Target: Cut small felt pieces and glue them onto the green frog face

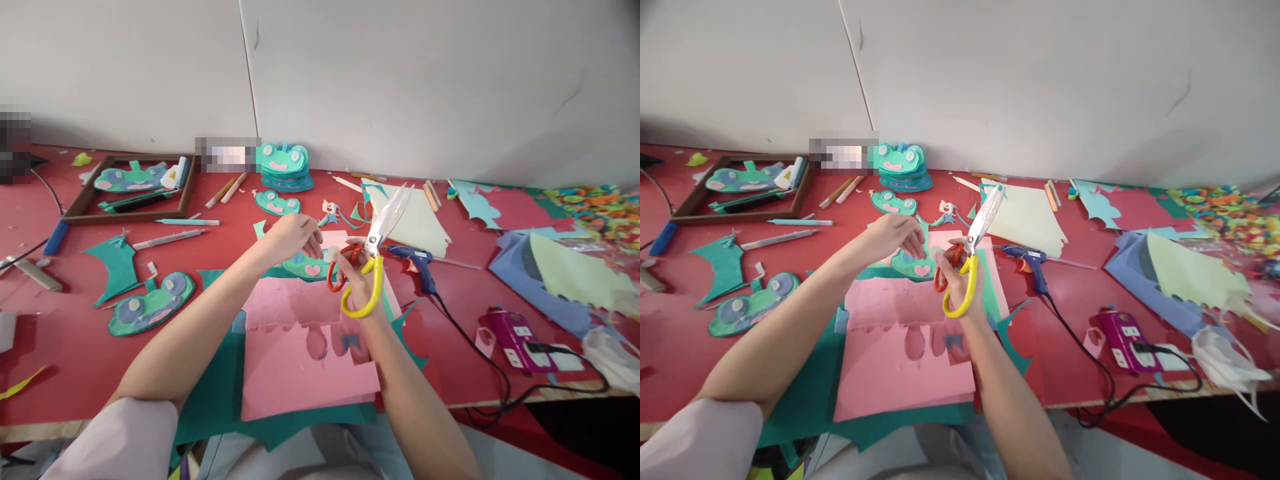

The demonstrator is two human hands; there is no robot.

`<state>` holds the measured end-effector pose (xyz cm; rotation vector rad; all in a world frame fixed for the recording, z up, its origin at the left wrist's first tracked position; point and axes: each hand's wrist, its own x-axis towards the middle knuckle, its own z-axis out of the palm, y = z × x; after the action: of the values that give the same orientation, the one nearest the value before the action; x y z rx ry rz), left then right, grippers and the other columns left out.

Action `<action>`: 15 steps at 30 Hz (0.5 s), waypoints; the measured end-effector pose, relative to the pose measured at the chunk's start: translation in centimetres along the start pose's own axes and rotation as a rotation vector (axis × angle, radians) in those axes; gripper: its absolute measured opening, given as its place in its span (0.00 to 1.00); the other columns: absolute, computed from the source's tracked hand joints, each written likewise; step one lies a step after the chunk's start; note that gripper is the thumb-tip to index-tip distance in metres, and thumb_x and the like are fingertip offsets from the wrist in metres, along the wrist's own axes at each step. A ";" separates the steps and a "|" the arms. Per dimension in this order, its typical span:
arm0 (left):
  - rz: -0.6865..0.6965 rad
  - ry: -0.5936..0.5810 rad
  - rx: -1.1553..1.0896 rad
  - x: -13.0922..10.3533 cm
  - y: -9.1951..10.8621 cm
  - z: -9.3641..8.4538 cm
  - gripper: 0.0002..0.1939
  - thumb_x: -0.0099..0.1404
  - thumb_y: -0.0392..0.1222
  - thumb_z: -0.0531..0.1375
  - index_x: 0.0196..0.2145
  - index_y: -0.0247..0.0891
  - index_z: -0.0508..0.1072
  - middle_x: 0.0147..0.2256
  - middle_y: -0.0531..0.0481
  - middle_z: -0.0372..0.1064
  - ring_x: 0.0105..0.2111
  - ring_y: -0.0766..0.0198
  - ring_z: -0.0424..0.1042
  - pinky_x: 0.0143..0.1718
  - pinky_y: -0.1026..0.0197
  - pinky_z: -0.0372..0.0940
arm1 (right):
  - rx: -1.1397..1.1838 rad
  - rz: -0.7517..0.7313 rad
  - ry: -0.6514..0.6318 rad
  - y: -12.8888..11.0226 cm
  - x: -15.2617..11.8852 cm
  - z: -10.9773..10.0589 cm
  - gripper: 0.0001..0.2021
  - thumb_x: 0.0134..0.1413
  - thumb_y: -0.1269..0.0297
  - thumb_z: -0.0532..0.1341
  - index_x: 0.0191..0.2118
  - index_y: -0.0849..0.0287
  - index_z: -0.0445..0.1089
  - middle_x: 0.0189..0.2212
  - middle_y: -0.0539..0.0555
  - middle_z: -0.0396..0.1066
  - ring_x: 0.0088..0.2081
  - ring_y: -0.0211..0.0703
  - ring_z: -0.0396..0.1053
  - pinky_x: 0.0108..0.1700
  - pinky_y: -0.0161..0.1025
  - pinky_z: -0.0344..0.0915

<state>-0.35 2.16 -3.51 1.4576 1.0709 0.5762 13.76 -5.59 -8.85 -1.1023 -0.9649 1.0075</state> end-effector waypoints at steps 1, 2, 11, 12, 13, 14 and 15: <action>-0.005 -0.022 0.019 0.0 0.0 0.0 0.16 0.64 0.33 0.47 0.22 0.35 0.67 0.18 0.49 0.72 0.21 0.64 0.74 0.27 0.64 0.69 | -0.002 0.002 0.000 0.0 0.0 0.0 0.15 0.47 0.59 0.65 0.39 0.54 0.60 0.18 0.40 0.60 0.15 0.29 0.57 0.17 0.30 0.57; -0.013 -0.046 0.039 0.0 -0.1 0.1 0.16 0.64 0.33 0.47 0.22 0.35 0.67 0.18 0.49 0.72 0.22 0.64 0.74 0.28 0.63 0.69 | -0.004 0.005 0.002 -0.1 0.0 0.0 0.15 0.47 0.59 0.65 0.39 0.54 0.60 0.18 0.40 0.59 0.15 0.29 0.57 0.17 0.30 0.57; 0.066 -0.184 0.184 -0.6 0.1 0.3 0.11 0.62 0.44 0.55 0.25 0.36 0.68 0.24 0.49 0.74 0.25 0.64 0.74 0.29 0.64 0.68 | -0.017 0.033 0.012 -0.5 0.0 -0.1 0.15 0.48 0.61 0.65 0.40 0.55 0.59 0.19 0.40 0.59 0.15 0.29 0.57 0.19 0.31 0.57; 0.079 -0.196 0.206 -0.7 0.1 0.4 0.11 0.61 0.44 0.56 0.25 0.36 0.68 0.23 0.49 0.74 0.25 0.64 0.74 0.28 0.64 0.68 | -0.016 0.034 0.014 -0.4 0.0 -0.1 0.15 0.48 0.62 0.65 0.40 0.55 0.59 0.19 0.40 0.59 0.15 0.29 0.57 0.18 0.31 0.57; 0.096 -0.200 0.216 -0.8 0.1 0.4 0.10 0.60 0.44 0.57 0.25 0.37 0.69 0.23 0.49 0.74 0.24 0.64 0.74 0.27 0.65 0.68 | -0.015 0.037 0.014 -0.4 0.0 -0.1 0.15 0.48 0.62 0.65 0.40 0.55 0.59 0.19 0.40 0.59 0.15 0.29 0.57 0.18 0.31 0.57; 0.116 -0.191 0.215 -0.9 0.1 0.4 0.09 0.60 0.44 0.58 0.25 0.37 0.70 0.23 0.50 0.74 0.24 0.64 0.74 0.27 0.65 0.68 | -0.011 0.038 0.013 -0.3 0.0 -0.1 0.15 0.48 0.62 0.65 0.40 0.55 0.59 0.19 0.40 0.59 0.15 0.29 0.56 0.18 0.30 0.57; 0.139 -0.166 0.206 -0.9 0.1 0.4 0.09 0.59 0.43 0.58 0.25 0.37 0.71 0.22 0.50 0.74 0.24 0.65 0.74 0.27 0.65 0.68 | -0.007 0.039 0.006 -0.3 0.0 -0.1 0.15 0.48 0.62 0.65 0.40 0.55 0.59 0.19 0.40 0.59 0.15 0.29 0.56 0.18 0.30 0.57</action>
<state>-0.37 1.20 -3.34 1.7385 0.9237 0.4433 13.85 -5.67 -8.60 -1.1332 -0.9458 1.0329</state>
